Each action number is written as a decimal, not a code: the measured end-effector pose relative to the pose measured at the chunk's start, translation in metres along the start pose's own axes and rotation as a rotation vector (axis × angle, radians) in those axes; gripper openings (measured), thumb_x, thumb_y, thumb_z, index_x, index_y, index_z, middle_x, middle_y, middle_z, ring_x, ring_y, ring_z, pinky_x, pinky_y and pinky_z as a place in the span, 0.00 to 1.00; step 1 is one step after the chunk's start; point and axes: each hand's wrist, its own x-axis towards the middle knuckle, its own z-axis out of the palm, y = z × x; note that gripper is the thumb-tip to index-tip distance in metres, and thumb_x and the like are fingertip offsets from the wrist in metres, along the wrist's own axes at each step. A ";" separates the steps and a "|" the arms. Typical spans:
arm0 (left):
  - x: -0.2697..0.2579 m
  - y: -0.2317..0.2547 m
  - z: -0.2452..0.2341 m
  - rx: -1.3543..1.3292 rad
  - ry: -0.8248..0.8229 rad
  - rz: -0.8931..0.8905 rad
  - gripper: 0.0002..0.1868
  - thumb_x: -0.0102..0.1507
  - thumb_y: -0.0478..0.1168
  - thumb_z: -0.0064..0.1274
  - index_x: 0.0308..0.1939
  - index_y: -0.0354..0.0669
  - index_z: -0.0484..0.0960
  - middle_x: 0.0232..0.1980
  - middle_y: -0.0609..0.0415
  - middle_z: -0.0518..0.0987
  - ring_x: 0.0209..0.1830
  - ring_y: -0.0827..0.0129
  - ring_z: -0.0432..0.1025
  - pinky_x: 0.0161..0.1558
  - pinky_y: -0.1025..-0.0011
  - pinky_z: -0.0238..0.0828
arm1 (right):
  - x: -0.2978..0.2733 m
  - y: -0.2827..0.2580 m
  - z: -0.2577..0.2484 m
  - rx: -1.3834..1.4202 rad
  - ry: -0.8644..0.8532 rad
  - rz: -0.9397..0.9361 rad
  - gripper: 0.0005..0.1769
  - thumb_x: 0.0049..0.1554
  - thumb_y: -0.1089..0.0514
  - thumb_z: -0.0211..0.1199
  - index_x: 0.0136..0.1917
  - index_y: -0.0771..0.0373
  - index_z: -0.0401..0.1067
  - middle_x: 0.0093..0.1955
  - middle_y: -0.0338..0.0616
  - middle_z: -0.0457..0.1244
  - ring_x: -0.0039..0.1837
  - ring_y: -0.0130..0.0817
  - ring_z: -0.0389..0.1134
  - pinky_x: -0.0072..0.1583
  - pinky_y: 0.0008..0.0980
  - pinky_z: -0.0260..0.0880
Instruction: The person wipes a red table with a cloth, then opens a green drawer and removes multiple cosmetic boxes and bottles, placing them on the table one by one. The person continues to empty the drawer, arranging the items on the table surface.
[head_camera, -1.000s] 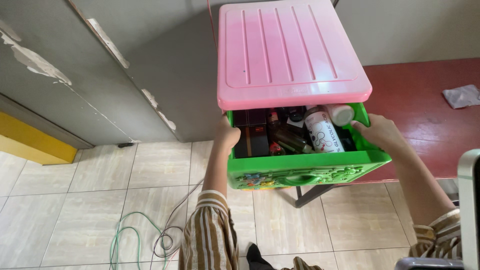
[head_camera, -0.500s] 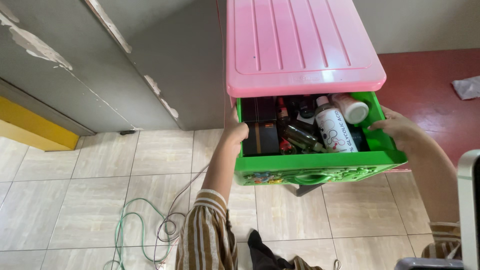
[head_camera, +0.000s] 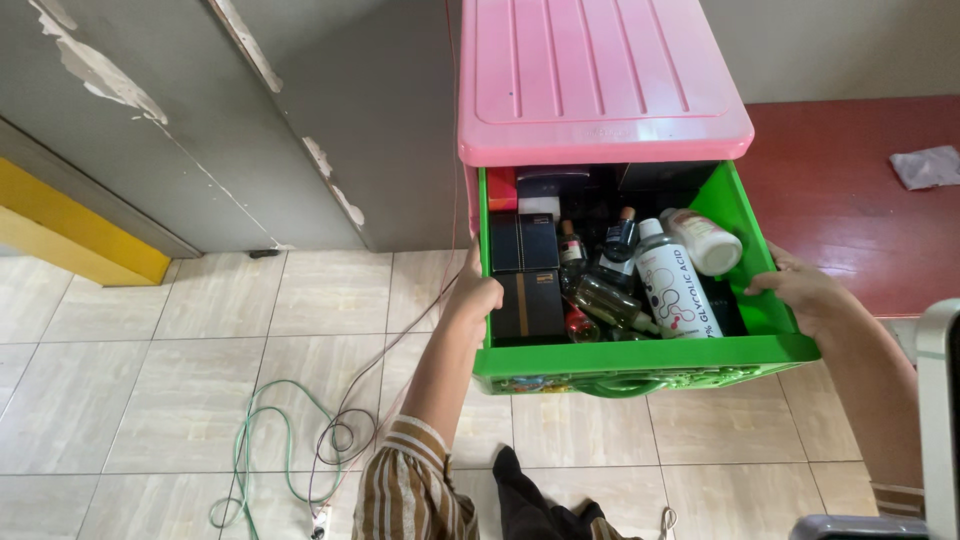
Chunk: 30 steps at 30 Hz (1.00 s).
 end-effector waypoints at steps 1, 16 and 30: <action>-0.005 0.000 0.001 -0.001 0.001 0.018 0.64 0.42 0.15 0.33 0.79 0.69 0.51 0.82 0.48 0.56 0.69 0.54 0.67 0.37 0.69 0.70 | -0.003 0.001 0.000 -0.021 0.001 -0.013 0.50 0.50 0.76 0.53 0.83 0.48 0.57 0.65 0.48 0.64 0.56 0.38 0.64 0.57 0.37 0.68; 0.040 0.004 -0.021 0.088 -0.024 0.022 0.67 0.39 0.15 0.37 0.80 0.68 0.51 0.83 0.49 0.54 0.81 0.52 0.49 0.57 0.71 0.67 | -0.005 -0.015 0.015 0.077 -0.022 -0.037 0.51 0.47 0.78 0.51 0.81 0.51 0.59 0.67 0.42 0.64 0.61 0.33 0.65 0.57 0.31 0.67; 0.020 0.007 -0.008 0.016 0.002 -0.093 0.65 0.41 0.15 0.36 0.80 0.71 0.50 0.82 0.50 0.53 0.75 0.53 0.61 0.46 0.71 0.71 | -0.015 -0.018 0.013 0.109 0.021 0.021 0.51 0.44 0.79 0.51 0.80 0.53 0.59 0.65 0.45 0.64 0.60 0.36 0.66 0.56 0.33 0.69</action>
